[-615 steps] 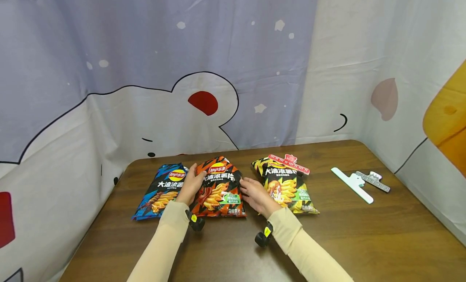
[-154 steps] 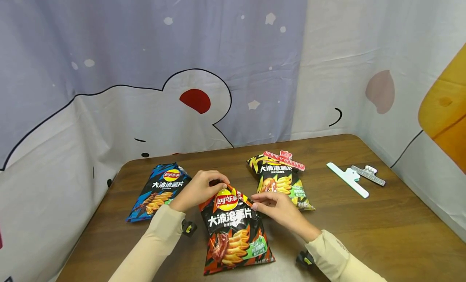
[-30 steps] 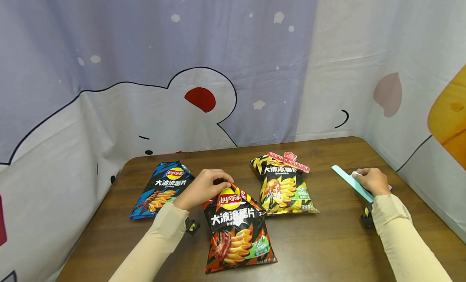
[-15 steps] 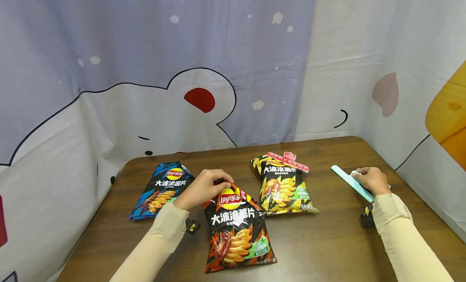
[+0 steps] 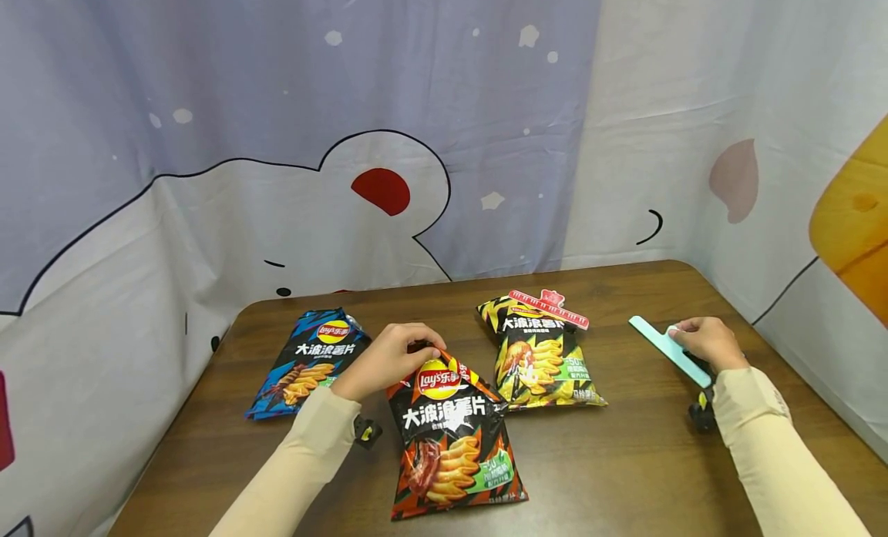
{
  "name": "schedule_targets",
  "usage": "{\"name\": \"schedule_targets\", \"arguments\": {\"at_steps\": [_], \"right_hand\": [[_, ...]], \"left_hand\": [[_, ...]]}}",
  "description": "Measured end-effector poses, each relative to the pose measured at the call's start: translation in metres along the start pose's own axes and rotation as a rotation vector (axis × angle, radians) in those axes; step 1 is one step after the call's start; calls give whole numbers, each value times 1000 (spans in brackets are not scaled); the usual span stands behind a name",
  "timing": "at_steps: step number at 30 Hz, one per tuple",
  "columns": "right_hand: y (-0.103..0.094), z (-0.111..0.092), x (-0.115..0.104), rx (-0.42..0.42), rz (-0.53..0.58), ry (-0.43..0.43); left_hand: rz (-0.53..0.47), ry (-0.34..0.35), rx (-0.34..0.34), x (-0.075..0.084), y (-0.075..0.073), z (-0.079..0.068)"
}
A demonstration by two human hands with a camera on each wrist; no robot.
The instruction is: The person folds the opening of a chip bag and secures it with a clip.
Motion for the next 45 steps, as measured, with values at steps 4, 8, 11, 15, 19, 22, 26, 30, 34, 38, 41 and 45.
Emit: {"name": "schedule_targets", "arguments": {"at_steps": [4, 8, 11, 15, 19, 22, 26, 30, 34, 38, 41, 45], "right_hand": [[3, -1, -2, -48, 16, -14], [6, -1, -3, -83, 83, -24], [10, 0, -3, -129, 148, -23], [13, 0, -2, -176, 161, -13], [12, -1, -2, -178, 149, -3], [10, -1, -6, -168, 164, -7], [8, -3, -13, -157, 171, -18], [8, -4, -19, -168, 167, -18], [7, -5, -27, -169, 183, -18], [7, -8, -38, -182, 209, -30], [7, -12, -47, -200, 216, -48], [8, -18, -60, -220, 214, -63]], "left_hand": [[-4, -4, -5, 0, 1, 1], [0, -4, -5, 0, 1, 1], [2, -3, -5, 0, 1, 1], [1, 1, -4, 1, 0, 1], [5, 3, -3, 2, 0, 2], [6, 4, -3, 3, -1, 2], [5, 8, 2, 3, -1, 2], [4, 9, 2, 3, -1, 2], [3, 5, 2, 2, 0, 3], [-1, -1, 0, 1, 1, 2], [0, 1, 0, 1, 1, 2], [-2, 3, 1, 1, 2, 2]]}}
Point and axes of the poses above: each hand's wrist, its own z-axis towards the middle knuckle, its own y-axis out of the palm, x = y × z, the point moved 10 cm from there along z, towards the middle knuckle, and after that the axes turned 8 degrees about y, right-handed, at the moved point
